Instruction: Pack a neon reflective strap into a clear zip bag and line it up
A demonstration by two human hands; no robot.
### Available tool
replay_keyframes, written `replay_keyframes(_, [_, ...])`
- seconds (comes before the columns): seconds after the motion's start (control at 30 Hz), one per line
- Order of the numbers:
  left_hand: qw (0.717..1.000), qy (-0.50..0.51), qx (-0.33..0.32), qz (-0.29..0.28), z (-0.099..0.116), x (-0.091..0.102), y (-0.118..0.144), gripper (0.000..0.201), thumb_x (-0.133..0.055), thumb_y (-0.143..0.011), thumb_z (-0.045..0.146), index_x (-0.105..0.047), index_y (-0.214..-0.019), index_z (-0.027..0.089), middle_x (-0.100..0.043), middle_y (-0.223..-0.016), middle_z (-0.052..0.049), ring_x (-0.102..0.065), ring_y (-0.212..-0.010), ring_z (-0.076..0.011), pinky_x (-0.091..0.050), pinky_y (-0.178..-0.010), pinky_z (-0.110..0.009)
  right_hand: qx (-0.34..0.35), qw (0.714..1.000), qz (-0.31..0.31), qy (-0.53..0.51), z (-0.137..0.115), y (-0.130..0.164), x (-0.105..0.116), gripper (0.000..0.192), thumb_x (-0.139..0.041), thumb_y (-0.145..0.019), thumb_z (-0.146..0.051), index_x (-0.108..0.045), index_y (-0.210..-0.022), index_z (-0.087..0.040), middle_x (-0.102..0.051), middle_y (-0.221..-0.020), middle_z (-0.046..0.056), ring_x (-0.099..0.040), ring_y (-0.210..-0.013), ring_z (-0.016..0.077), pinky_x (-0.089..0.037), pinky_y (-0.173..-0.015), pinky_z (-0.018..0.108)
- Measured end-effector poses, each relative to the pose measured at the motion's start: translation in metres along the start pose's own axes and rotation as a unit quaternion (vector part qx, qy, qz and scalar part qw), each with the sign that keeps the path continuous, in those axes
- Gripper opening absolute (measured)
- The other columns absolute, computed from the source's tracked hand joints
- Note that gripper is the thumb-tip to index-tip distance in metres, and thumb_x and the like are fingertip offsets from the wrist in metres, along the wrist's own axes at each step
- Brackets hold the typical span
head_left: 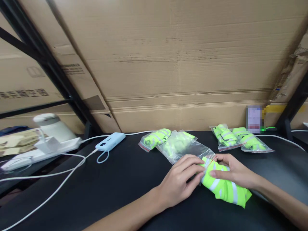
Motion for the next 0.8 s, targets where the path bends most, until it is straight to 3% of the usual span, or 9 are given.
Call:
replay_keyframes(0.23, [1.000, -0.014, -0.025, 0.006, -0.003, -0.002, 0.002, 0.021, -0.062, -0.094, 0.007, -0.066, -0.113, 0.013, -0.070, -0.116, -0.013, -0.062, -0.117, -0.0244, -0.056, -0.100, -0.041, 0.026, 0.999, 0.045, -0.016, 0.005, -0.004, -0.005, 0.030, -0.080, -0.082, -0.042, -0.065, -0.097, -0.020, -0.073, -0.103, 0.005, -0.066, -0.102, 0.0238, -0.051, -0.093, 0.037])
replay_keyframes(0.4, [0.996, -0.080, -0.042, -0.010, -0.003, -0.005, 0.001, 0.024, -0.062, -0.095, 0.010, -0.064, -0.119, 0.012, -0.069, -0.122, -0.013, -0.059, -0.125, -0.0249, -0.052, -0.107, -0.043, 0.019, 0.992, 0.074, -0.095, 0.012, -0.006, -0.005, 0.038, -0.083, -0.078, -0.042, -0.055, -0.094, -0.023, -0.075, -0.096, 0.005, -0.072, -0.093, 0.0231, -0.058, -0.087, 0.038])
replay_keyframes(0.5, [0.989, -0.131, -0.061, -0.020, 0.000, -0.005, 0.000, 0.030, -0.061, -0.096, 0.014, -0.060, -0.126, 0.012, -0.065, -0.130, -0.014, -0.054, -0.132, -0.0266, -0.046, -0.113, -0.047, 0.020, 0.984, 0.101, -0.143, 0.013, -0.006, -0.004, 0.057, -0.087, -0.074, -0.039, -0.049, -0.113, -0.026, -0.077, -0.098, 0.003, -0.075, -0.092, 0.0235, -0.060, -0.085, 0.040])
replay_keyframes(0.6, [0.984, -0.166, -0.062, 0.002, 0.004, -0.002, 0.000, 0.034, -0.060, -0.096, 0.016, -0.058, -0.130, 0.014, -0.064, -0.130, -0.015, -0.055, -0.130, -0.0289, -0.046, -0.110, -0.051, 0.033, 0.980, 0.150, -0.126, 0.011, -0.006, 0.000, 0.073, -0.087, -0.072, -0.042, -0.047, -0.132, -0.026, -0.075, -0.116, 0.009, -0.070, -0.111, 0.0273, -0.057, -0.095, 0.043])
replay_keyframes(0.7, [0.984, -0.164, -0.018, 0.061, 0.006, 0.003, 0.000, 0.021, -0.066, -0.092, 0.025, -0.062, -0.111, 0.018, -0.066, -0.103, -0.010, -0.063, -0.100, -0.0254, -0.054, -0.090, -0.044, 0.037, 0.974, 0.205, -0.085, 0.009, -0.006, 0.004, 0.059, -0.084, -0.073, -0.051, -0.060, -0.118, -0.022, -0.075, -0.115, 0.011, -0.070, -0.109, 0.0311, -0.058, -0.092, 0.043])
replay_keyframes(0.8, [0.987, -0.119, 0.097, 0.051, 0.000, 0.000, 0.001, 0.036, -0.074, -0.085, 0.042, -0.055, -0.104, 0.019, -0.062, -0.098, -0.008, -0.061, -0.089, -0.0243, -0.054, -0.078, -0.040, 0.021, 0.966, 0.244, -0.079, 0.009, -0.004, 0.004, 0.053, -0.079, -0.076, -0.057, -0.059, -0.109, -0.022, -0.076, -0.100, 0.009, -0.074, -0.091, 0.0295, -0.062, -0.076, 0.040])
Point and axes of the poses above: each hand's wrist, its own y-axis away from the middle knuckle, its own x-axis out of the back of the hand, z = x × y, the point moved 4 cm from there along -y, towards the middle knuckle
